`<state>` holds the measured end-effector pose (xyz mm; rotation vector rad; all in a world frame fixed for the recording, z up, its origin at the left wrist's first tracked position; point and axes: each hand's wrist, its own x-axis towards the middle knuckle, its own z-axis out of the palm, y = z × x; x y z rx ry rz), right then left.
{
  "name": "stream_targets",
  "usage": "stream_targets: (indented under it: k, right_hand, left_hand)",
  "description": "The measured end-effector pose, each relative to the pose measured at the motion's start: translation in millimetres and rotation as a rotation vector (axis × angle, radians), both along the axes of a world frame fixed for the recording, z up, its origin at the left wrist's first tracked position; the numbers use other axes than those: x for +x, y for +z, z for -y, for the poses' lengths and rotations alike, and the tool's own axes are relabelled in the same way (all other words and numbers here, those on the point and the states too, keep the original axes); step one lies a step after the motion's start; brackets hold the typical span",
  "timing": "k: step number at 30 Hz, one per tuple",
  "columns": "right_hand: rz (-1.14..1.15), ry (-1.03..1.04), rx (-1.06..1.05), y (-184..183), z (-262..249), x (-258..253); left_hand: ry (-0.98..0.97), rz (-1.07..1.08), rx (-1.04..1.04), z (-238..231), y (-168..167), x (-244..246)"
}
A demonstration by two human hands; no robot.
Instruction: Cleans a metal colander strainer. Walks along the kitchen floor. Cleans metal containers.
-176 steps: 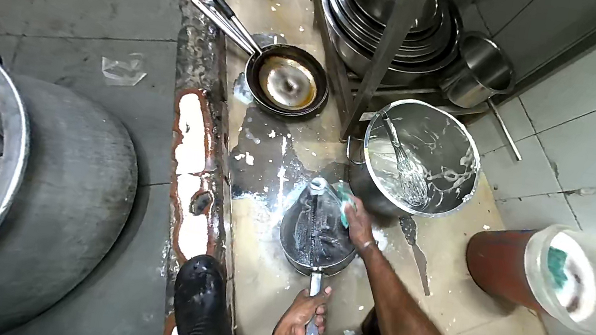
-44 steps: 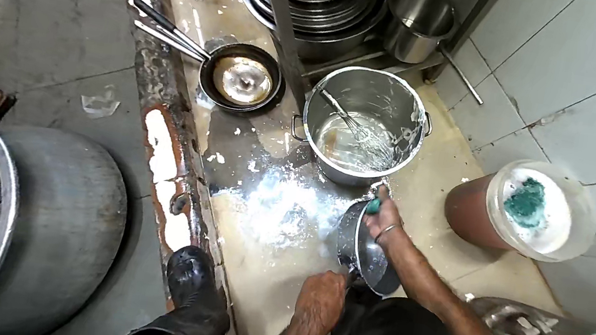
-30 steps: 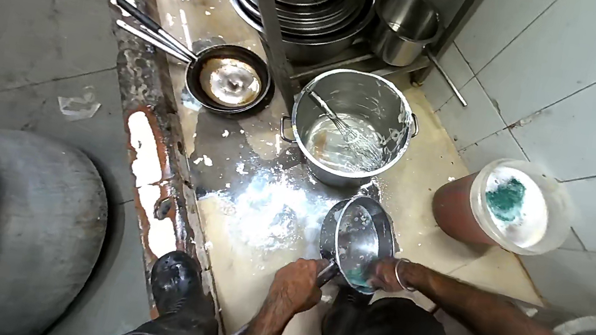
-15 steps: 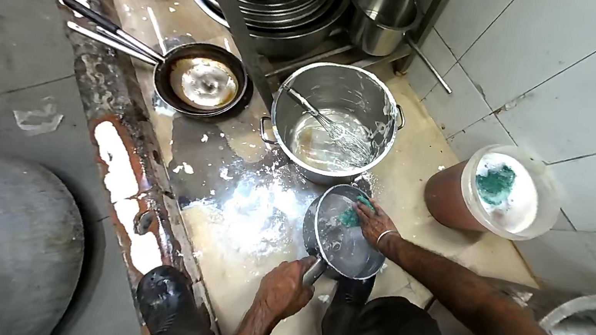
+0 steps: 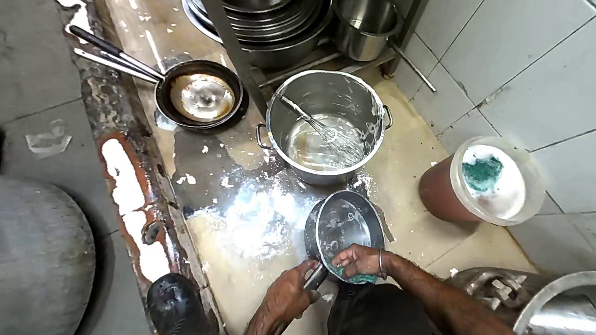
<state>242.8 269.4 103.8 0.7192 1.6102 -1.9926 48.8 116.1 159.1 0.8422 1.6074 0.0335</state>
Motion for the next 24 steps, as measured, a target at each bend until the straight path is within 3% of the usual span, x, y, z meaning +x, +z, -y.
stream_targets:
  k: [2, 4, 8, 12, 14, 16, 20, 24]
  right_hand:
    - [0.041, -0.101, 0.055, -5.5, 0.0, -4.8]
    - [0.113, -0.111, 0.257, -12.9, -2.2, -10.2]
    - [0.169, 0.134, 0.741, -36.8, -14.3, -21.9]
    - [-0.224, 0.48, 1.065, -53.2, -34.7, -49.9]
    - [-0.459, 0.546, 1.182, -73.5, -49.0, -63.4]
    - [-0.542, 0.593, 1.246, -97.3, -58.6, -66.4]
    - [-0.246, 0.69, 1.138, -117.1, -38.8, -37.8]
    - [0.117, 0.627, 0.637, -88.9, 18.7, -41.9]
  left_hand:
    - [0.007, 0.014, 0.024, 1.7, -0.8, -5.4]
    - [0.018, 0.04, 0.046, 2.7, -1.3, -13.0]
    - [0.051, 0.092, 0.059, 4.5, -1.1, -25.4]
    - [0.005, 0.09, 0.06, 4.0, -3.0, -28.9]
    - [-0.023, 0.102, 0.057, 2.0, -2.9, -29.4]
    - [-0.026, 0.106, 0.065, 1.5, -2.6, -32.6]
    - [-0.062, 0.057, 0.091, -1.2, -1.6, -34.8]
    - [-0.052, 0.102, 0.084, 10.9, -9.9, -34.1]
